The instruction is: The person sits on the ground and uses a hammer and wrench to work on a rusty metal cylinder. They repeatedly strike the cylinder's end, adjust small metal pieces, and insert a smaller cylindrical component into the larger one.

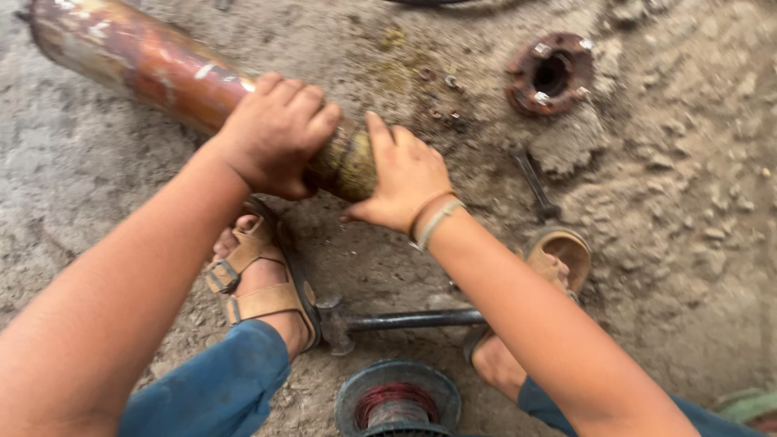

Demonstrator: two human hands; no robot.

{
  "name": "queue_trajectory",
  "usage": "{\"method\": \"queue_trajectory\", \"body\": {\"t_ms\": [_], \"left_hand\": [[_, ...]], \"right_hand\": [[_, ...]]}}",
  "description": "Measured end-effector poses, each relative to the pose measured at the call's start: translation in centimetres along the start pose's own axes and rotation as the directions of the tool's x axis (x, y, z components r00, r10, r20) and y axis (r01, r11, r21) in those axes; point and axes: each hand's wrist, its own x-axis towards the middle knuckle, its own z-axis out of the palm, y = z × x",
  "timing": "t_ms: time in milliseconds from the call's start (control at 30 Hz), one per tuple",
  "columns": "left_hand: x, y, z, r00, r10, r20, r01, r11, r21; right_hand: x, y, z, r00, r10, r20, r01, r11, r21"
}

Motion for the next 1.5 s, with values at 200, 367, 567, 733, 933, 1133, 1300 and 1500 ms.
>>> {"method": "queue_trajectory", "body": {"t_ms": [200, 367, 567, 733, 933, 1133, 1300, 1500], "left_hand": [[-0.3, -0.5, 0.1, 0.995, 0.050, -0.082, -0.052, 0.998, -0.024], [-0.4, -0.5, 0.1, 0.998, 0.035, -0.045, -0.036, 0.999, -0.025], [-0.3, -0.4, 0.1, 0.999, 0.032, -0.020, -0.032, 0.999, -0.004], [-0.5, 0.1, -0.2, 1.000, 0.001, -0.021, -0.001, 1.000, 0.005], [0.4, 0.2, -0.3, 0.963, -0.138, 0.233, 0.141, 0.990, 0.007], [3.5, 2.7, -1.3, 0.931, -0.187, 0.315, 0.245, 0.957, -0.155], [6.5, 3.1, -5.0, 0.759, -0.337, 0.557, 0.300, 0.940, 0.160], [3.2, -2.4, -9.3, 0.537, -0.735, 0.413, 0.829, 0.549, -0.101]], "right_hand": [[-0.9, 1.8, 0.2, 0.983, -0.145, -0.109, 0.123, 0.975, -0.185], [-5.1, 5.5, -1.9, 0.985, -0.155, -0.080, 0.133, 0.964, -0.230], [-7.2, 9.4, -1.7, 0.962, -0.219, -0.164, 0.198, 0.971, -0.133], [-8.7, 10.9, -1.6, 0.949, -0.233, -0.211, 0.212, 0.970, -0.119], [-9.7, 13.2, -5.7, 0.973, -0.192, -0.124, 0.156, 0.954, -0.257], [-10.9, 18.3, -12.3, 0.951, 0.308, -0.044, -0.286, 0.811, -0.510], [-12.3, 25.3, -13.5, 0.846, 0.397, -0.356, -0.471, 0.870, -0.148], [-12.2, 29.2, -6.4, 0.653, 0.315, -0.688, -0.217, 0.949, 0.228]]}}
